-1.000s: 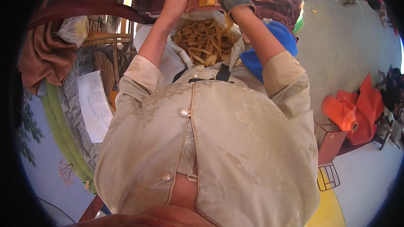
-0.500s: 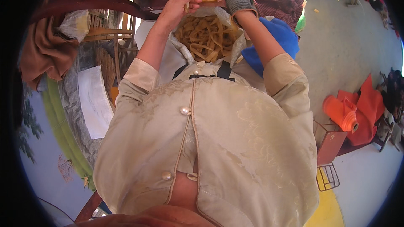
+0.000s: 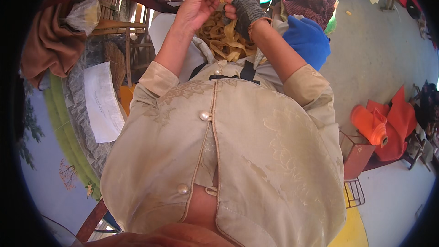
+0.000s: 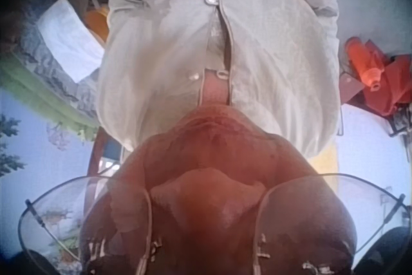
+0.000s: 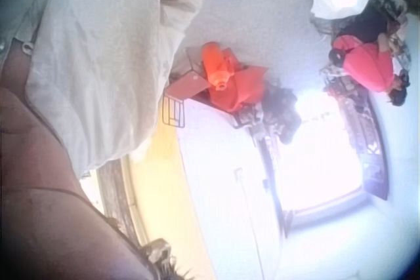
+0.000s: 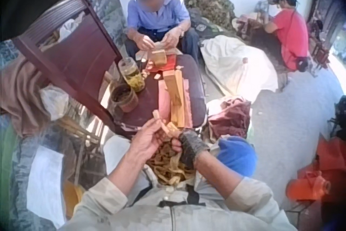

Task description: The person is using a wooden plane to shave thin strips of yellow material, repeatedly pulling the strips through the tool by hand and collecting them into a bag.

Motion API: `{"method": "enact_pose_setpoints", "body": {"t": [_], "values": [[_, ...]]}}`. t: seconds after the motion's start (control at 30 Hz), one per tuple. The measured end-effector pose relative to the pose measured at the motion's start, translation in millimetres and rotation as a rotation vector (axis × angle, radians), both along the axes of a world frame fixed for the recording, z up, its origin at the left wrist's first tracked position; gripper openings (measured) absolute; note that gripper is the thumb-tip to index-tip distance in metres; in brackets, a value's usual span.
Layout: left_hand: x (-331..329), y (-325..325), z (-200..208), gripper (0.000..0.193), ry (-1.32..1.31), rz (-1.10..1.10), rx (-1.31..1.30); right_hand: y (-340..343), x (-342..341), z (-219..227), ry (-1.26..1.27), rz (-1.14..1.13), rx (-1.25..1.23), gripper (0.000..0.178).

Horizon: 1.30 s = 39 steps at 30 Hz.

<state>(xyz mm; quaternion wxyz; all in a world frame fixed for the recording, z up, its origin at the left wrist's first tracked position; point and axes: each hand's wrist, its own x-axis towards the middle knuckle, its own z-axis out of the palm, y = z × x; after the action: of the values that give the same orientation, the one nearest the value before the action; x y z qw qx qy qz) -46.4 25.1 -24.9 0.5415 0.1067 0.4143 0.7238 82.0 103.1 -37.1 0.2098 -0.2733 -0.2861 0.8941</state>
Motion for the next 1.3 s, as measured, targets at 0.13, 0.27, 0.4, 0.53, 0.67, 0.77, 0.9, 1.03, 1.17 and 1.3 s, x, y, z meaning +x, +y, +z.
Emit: {"method": "enact_pose_setpoints", "body": {"t": [0.13, 0.27, 0.4, 0.53, 0.67, 0.77, 0.9, 1.03, 1.17, 1.3], "values": [[3.2, 0.4, -1.0, 0.018, 0.057, 0.002, 0.016, 10.6, -0.8, -7.9, -0.146, 0.099, 0.162, 0.016], [7.2, -0.3, 8.0, 0.016, 0.199, -0.037, -0.087, 15.4, 4.3, 11.2, -0.356, 0.065, 0.445, 0.019], [-0.1, 5.0, 13.5, 0.015, 0.537, -0.054, -0.219, 20.3, 9.6, 18.6, -0.203, -0.114, 0.108, 0.026], [-9.0, -10.3, 29.8, 0.019, 1.367, -0.486, -0.538, 27.2, 11.7, -1.0, -0.101, -0.088, 0.256, 0.023], [-6.8, -21.1, 4.9, 0.029, 1.131, -0.583, -0.372, -4.2, 19.4, 29.0, -0.487, -0.281, 1.53, 0.02], [20.1, -23.1, 10.1, 0.032, 0.299, -0.509, -0.349, -8.2, 20.4, 33.5, -0.399, -0.196, 1.724, 0.018], [41.5, -26.7, 6.2, 0.024, -0.376, -0.372, -0.062, -29.1, 24.0, 34.6, -0.243, -0.079, 1.717, 0.017], [20.2, -26.6, -6.9, 0.017, -0.568, -0.454, 0.096, -38.4, 26.3, 22.5, -0.098, -0.035, 1.572, 0.022], [41.0, -22.5, 9.2, 0.021, -0.061, -0.302, -0.195, -33.1, 23.9, 27.3, -0.234, -0.053, 1.042, 0.025], [42.7, -21.9, 15.5, 0.021, 0.47, -0.463, -0.293, -19.5, 21.3, 30.8, -0.333, -0.29, 1.311, 0.023]]}}
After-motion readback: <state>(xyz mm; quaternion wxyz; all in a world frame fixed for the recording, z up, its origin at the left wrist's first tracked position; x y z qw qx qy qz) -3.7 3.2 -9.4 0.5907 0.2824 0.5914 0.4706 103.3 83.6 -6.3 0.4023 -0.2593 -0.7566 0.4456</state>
